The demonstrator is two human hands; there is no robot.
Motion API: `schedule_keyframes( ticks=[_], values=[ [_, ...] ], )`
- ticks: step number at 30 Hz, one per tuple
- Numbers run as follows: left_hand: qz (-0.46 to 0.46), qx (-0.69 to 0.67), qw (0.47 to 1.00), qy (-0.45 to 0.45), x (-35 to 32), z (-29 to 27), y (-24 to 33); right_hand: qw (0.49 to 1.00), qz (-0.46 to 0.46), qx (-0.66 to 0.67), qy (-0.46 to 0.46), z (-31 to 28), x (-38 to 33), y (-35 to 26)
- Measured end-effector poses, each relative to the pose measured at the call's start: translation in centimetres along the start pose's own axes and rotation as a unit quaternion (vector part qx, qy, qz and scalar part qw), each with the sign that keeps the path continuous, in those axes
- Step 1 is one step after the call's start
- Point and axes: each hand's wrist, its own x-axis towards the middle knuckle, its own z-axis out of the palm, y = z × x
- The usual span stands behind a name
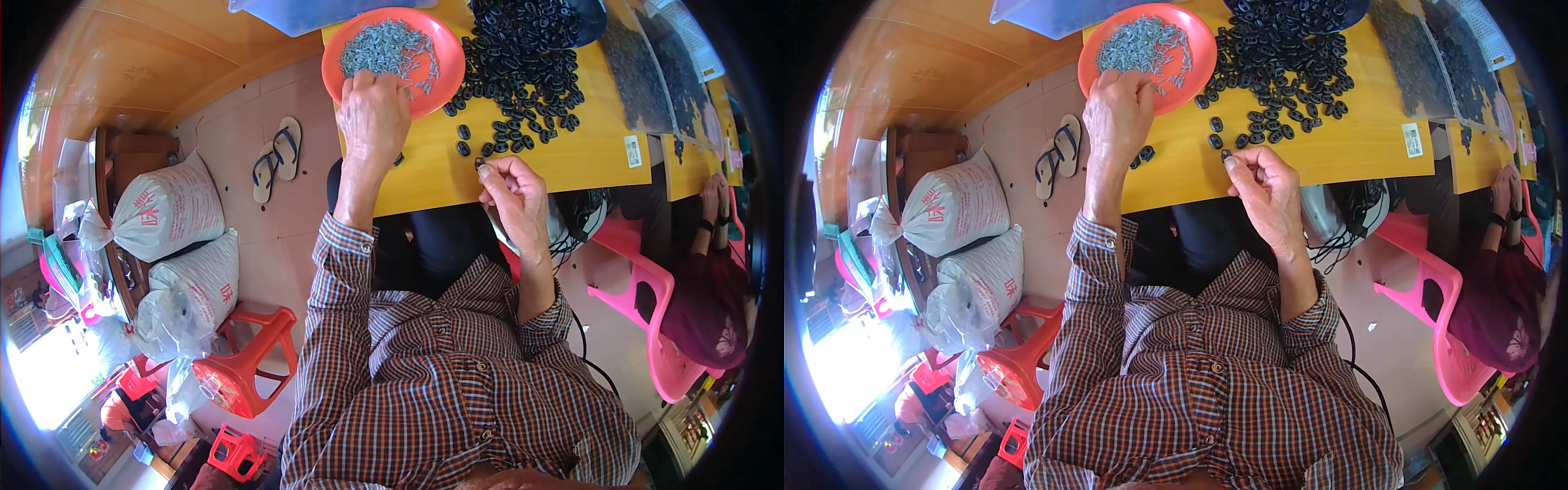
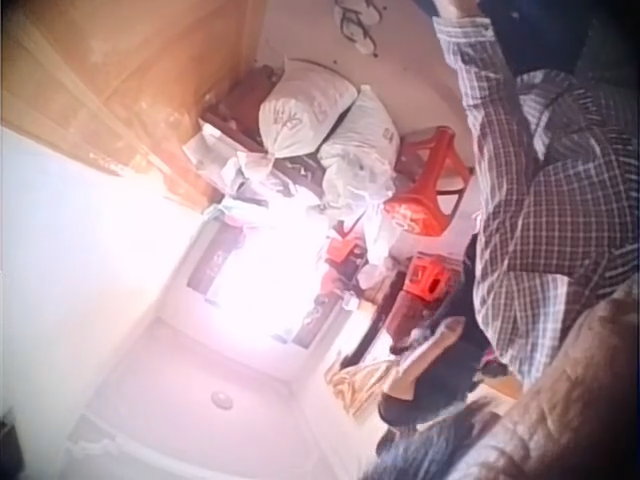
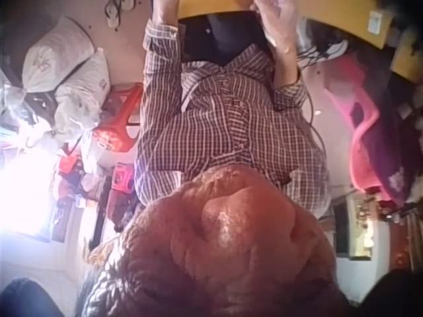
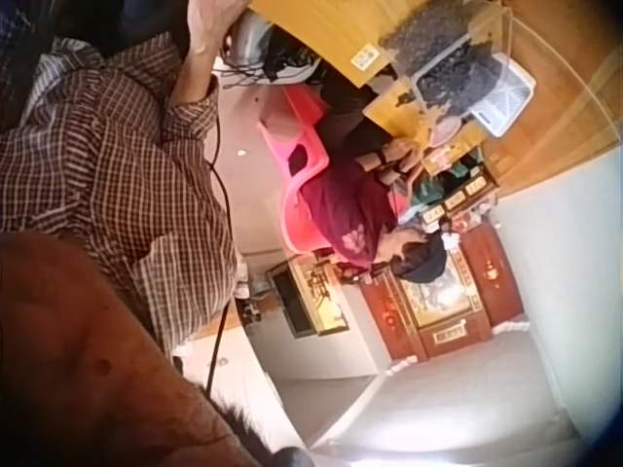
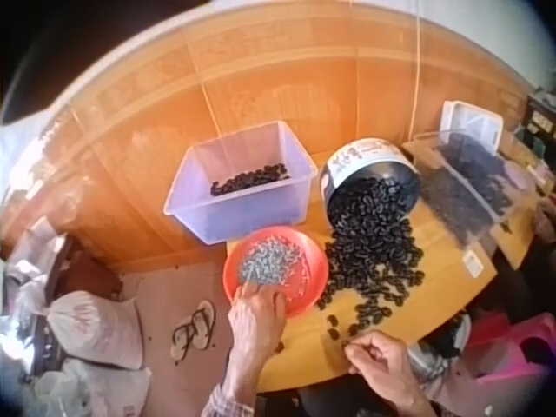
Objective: Inspecting and sorting small black plastic components on a workstation table.
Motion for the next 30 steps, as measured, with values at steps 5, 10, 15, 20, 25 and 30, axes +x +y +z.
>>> schedule_keyframes(
  ticks=[5,10,15,20,25,30],
  values=[
    [-0.024,0.022,0.998,-0.062,1.0,1.4,-0.1,1.0,-0.001,-0.005,0.0,-0.2,0.2,0.4],
    [-0.035,0.022,0.997,-0.071,1.1,2.0,-0.1,1.0,-0.008,-0.008,-0.001,-0.2,0.3,0.5],
    [-0.014,0.069,0.993,-0.095,1.3,2.1,-0.2,1.0,-0.006,-0.006,0.001,-0.1,0.4,0.6],
    [0.061,0.045,0.992,-0.102,1.0,1.8,-0.3,1.0,-0.014,-0.01,0.002,0.0,0.4,0.7],
    [0.072,0.026,0.987,-0.14,0.5,0.7,-0.4,1.0,-0.017,-0.015,0.006,0.0,0.4,0.8],
    [0.058,0.033,0.983,-0.172,0.4,0.2,-0.4,1.0,-0.009,-0.02,0.005,0.0,0.4,0.8]
  ],
)
